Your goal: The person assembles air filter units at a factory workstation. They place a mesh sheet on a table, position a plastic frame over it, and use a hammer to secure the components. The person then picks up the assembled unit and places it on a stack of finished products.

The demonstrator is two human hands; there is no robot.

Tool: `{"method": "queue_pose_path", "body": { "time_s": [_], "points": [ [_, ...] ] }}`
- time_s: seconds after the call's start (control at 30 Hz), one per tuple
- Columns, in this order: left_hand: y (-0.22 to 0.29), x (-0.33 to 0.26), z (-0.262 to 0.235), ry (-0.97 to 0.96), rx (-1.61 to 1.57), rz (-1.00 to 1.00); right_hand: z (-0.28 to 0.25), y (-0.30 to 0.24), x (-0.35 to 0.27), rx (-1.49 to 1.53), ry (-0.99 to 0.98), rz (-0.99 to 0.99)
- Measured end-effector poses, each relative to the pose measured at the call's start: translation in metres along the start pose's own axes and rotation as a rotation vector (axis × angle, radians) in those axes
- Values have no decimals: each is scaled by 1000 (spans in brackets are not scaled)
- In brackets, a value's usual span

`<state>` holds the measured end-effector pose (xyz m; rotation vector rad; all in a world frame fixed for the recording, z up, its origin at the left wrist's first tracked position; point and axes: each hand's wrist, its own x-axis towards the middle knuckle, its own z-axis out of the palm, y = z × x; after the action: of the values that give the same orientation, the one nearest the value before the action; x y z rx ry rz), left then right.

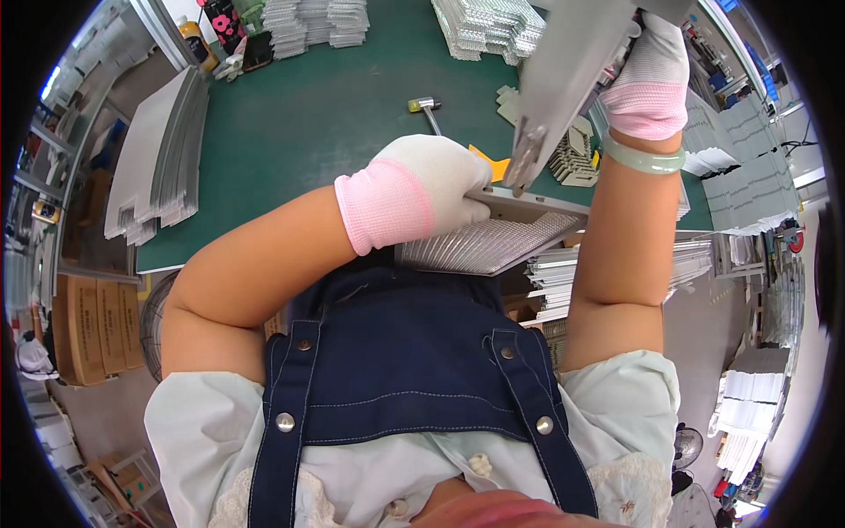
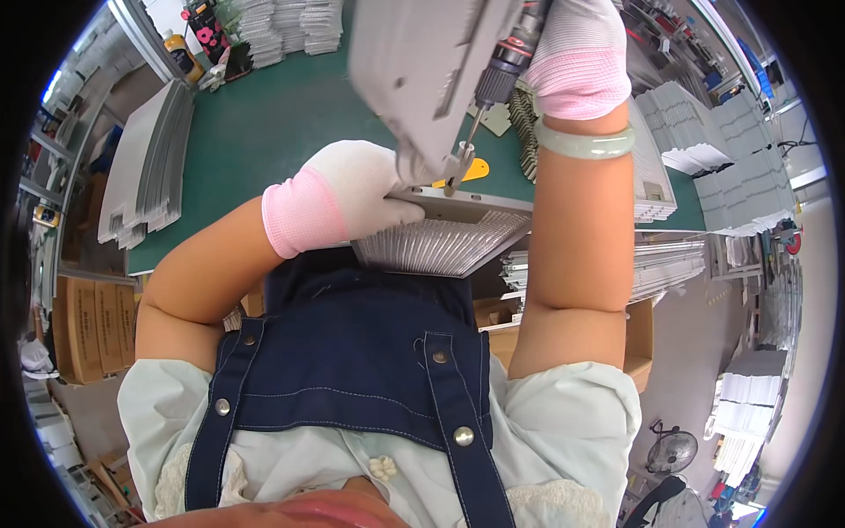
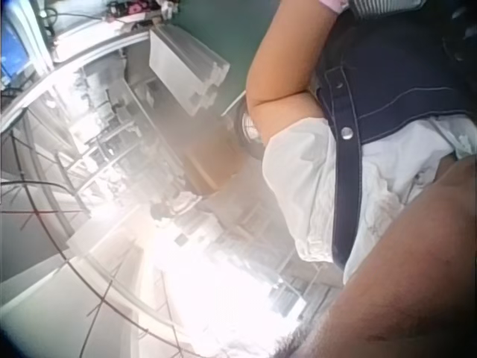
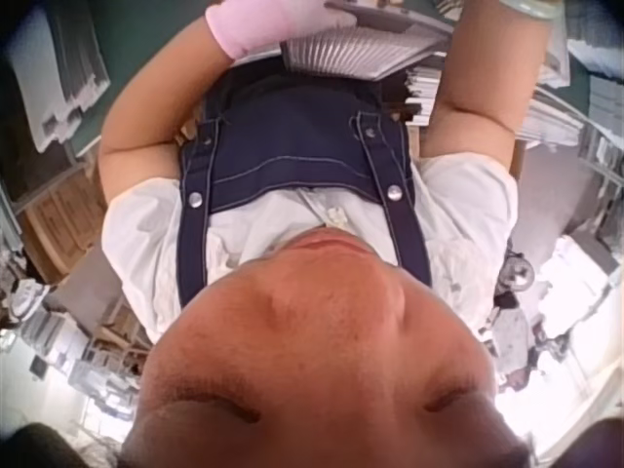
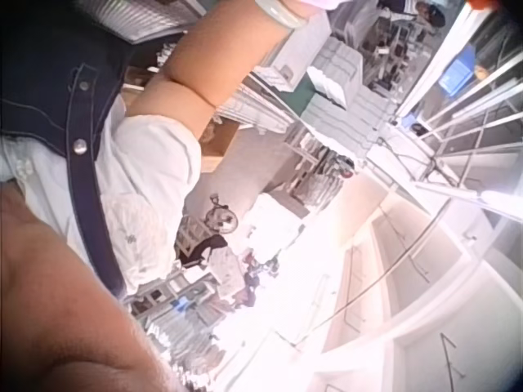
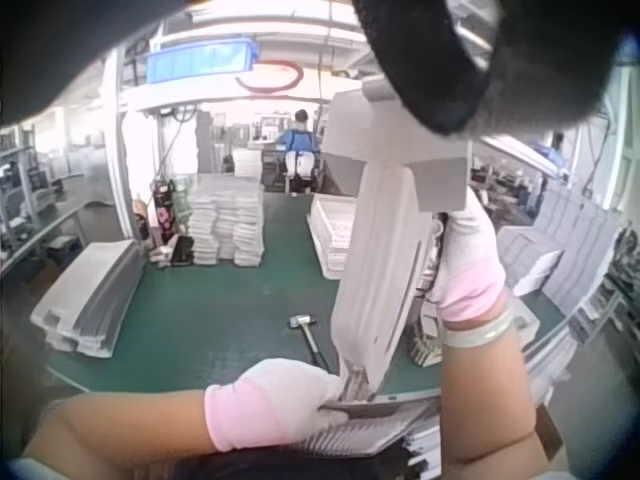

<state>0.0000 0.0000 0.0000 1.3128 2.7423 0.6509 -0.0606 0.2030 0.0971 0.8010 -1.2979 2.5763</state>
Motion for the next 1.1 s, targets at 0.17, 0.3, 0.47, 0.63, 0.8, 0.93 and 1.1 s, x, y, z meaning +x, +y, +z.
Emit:
{"method": "queue_pose_path", "body": {
  "time_s": [0.17,0.3,0.47,0.63,0.8,0.93,1.1],
  "points": [
    [0,3,-5,-92,21,-66,-15,4,1,83,-98,102],
    [5,7,-9,-175,30,-73,-13,9,-1,-2,-36,-11],
    [3,8,-9,-207,35,-104,-20,10,-6,-8,0,7],
    [3,9,-10,-206,11,-101,-17,12,-8,-49,-10,-21],
    [4,12,-10,-201,36,-94,5,11,-12,-157,-69,-91],
    [-16,1,11,58,-22,52,30,10,-17,-265,-150,-157],
    [-23,-19,-1,51,-69,-16,50,18,-6,-134,-53,-147]
  ]
}}
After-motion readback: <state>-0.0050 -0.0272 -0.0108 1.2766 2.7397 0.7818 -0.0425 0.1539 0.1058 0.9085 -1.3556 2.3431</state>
